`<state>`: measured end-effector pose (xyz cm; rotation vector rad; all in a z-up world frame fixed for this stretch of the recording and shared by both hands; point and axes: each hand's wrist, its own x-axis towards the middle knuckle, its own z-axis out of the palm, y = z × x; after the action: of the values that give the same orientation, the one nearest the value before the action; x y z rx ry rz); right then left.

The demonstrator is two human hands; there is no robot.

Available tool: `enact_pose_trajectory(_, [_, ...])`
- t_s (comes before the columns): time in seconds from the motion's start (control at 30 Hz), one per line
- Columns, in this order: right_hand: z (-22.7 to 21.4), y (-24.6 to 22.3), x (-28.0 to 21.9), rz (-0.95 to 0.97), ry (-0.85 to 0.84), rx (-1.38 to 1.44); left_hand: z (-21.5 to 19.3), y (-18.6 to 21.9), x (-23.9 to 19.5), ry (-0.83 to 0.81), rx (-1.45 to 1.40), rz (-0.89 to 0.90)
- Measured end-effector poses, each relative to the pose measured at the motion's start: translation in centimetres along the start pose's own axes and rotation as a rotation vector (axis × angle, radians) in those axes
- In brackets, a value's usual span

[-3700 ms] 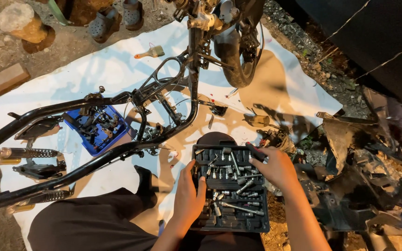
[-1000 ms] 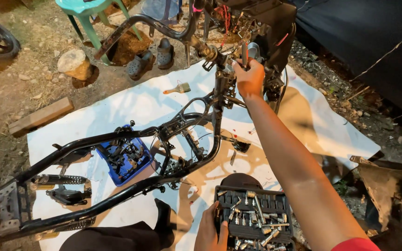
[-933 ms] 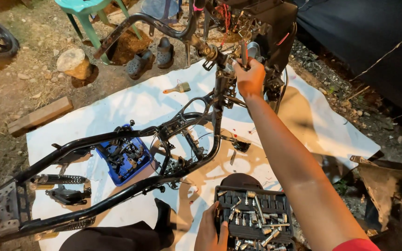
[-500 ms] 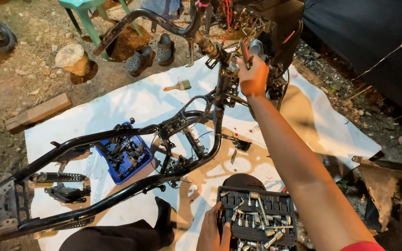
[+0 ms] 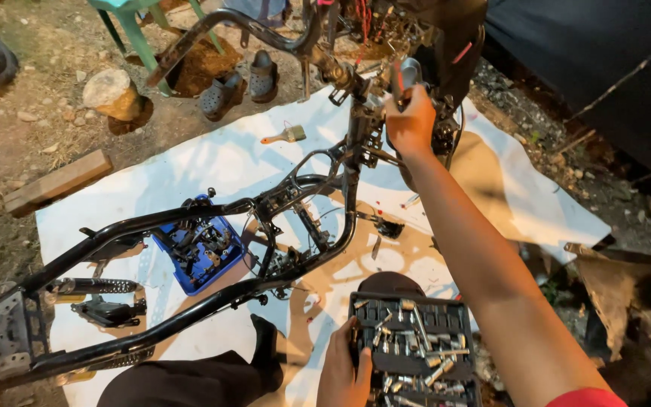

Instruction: The person sits on a white sheet on the ground and works on a motorcycle frame. They select various sockets from a black case and use a ratchet to tighten bolts on the motorcycle's front fork area.

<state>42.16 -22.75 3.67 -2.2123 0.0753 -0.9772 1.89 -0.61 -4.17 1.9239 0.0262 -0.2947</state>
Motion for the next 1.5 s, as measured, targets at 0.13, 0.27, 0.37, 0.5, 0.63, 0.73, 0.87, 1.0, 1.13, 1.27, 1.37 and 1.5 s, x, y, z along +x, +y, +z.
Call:
enact_pose_trajectory(0.13, [-5.4, -1.2, -5.7, 0.255, -0.014, 0.506, -0.8, 0.5, -0.7, 0.042, 0.026, 0.151])
enact_pose_trajectory(0.27, [-13.7, -2.7, -12.3, 0.515, -0.369, 0.535, -1.4, 0.6, -1.0, 0.067, 0.063, 0.219])
enact_pose_trajectory(0.37, [-19.4, -2.7, -17.9, 0.603, -0.554, 0.425, -1.4, 0.8, -1.5, 0.091, 0.064, 0.261])
enact_pose_trajectory(0.5, [-24.9, -0.5, -23.9, 0.529, -0.688, 0.282, -1.6, 2.1, -1.9, 0.122, 0.14, 0.245])
enact_pose_trajectory(0.63, [-28.1, -0.9, -26.9, 0.639, -0.712, 0.141, -2.1, 3.6, -2.4, 0.071, 0.147, 0.19])
enact_pose_trajectory(0.73, [-29.0, -0.7, -28.2, 0.64, -0.657, 0.106, -1.9, 3.6, -2.6, 0.091, 0.188, 0.213])
enact_pose_trajectory(0.87, [-28.9, -0.9, -28.5, 0.511, -0.647, 0.055, -1.9, 3.9, -2.8, 0.102, 0.228, 0.231])
enact_pose_trajectory(1.0, [-28.1, -1.7, -27.9, 0.471, -0.664, -0.013, -1.8, 4.0, -2.8, 0.061, 0.279, 0.162])
enact_pose_trajectory(1.13, [-27.6, -3.0, -26.6, 0.55, -0.734, -0.163, -1.5, 3.7, -2.8, 0.096, 0.288, 0.215])
enact_pose_trajectory(1.27, [-27.0, -1.1, -27.4, 0.515, -0.781, -0.236, -1.4, 4.2, -2.9, 0.106, 0.268, 0.228])
enact_pose_trajectory(1.37, [-26.6, 0.4, -28.2, 0.425, -0.775, -0.19, -1.4, 4.1, -2.8, 0.115, 0.247, 0.258])
enact_pose_trajectory(1.5, [-26.3, 0.5, -28.6, 0.391, -0.774, -0.168, -1.5, 4.3, -2.7, 0.122, 0.231, 0.284])
